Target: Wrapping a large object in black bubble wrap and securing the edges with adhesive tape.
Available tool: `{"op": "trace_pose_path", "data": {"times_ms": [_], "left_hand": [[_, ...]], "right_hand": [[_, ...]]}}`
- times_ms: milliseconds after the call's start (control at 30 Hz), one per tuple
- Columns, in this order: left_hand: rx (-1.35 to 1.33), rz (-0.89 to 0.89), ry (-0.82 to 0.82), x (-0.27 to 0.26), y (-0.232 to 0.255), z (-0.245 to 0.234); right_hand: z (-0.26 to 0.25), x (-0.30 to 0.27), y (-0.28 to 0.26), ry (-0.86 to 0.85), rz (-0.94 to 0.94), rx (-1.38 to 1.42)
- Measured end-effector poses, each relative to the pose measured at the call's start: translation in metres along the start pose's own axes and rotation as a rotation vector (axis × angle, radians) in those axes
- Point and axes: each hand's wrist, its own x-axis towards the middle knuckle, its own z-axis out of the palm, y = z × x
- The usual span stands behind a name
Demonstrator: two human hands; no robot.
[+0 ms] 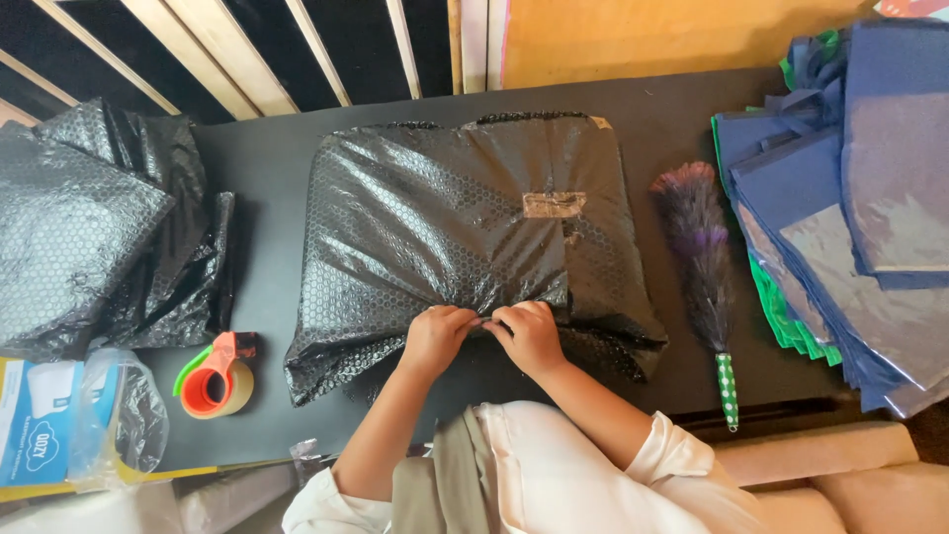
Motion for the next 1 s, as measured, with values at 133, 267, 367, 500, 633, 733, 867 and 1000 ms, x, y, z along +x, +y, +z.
{"op": "trace_pose_path", "data": {"times_ms": [133,267,367,500,633,733,867,1000], "left_hand": [[0.06,-0.049,0.01,0.007,0.004,0.001],[0.159,-0.128,0.01,0.005,-0.003,0.016],[0.147,-0.241,-0.047,0.009,-0.002,0.022],[0.026,-0.446,-0.119,0.019,0.007,0.01],[-0.053,-0.541,-0.028,0.03,0.029,-0.012],[0.021,-0.431,0.087,0.029,0.022,-0.009],[0.323,-0.043,0.243,0.018,0.013,0.001],[0.469,0.064,0.273,0.012,0.012,0.001]], "right_hand": [[0.001,0.01,0.003,0.053,-0.04,-0.019],[0.002,0.012,0.001,0.047,-0.007,-0.038],[0.003,0.013,-0.001,0.037,0.034,-0.03],[0.018,0.007,0.006,0.082,0.151,-0.042],[0.018,0.004,0.011,0.048,0.108,-0.04],[0.028,0.002,0.018,0.079,-0.049,-0.169],[0.03,-0.002,0.023,0.08,-0.098,-0.21],[0.039,-0.015,0.029,0.048,-0.12,-0.26]]}}
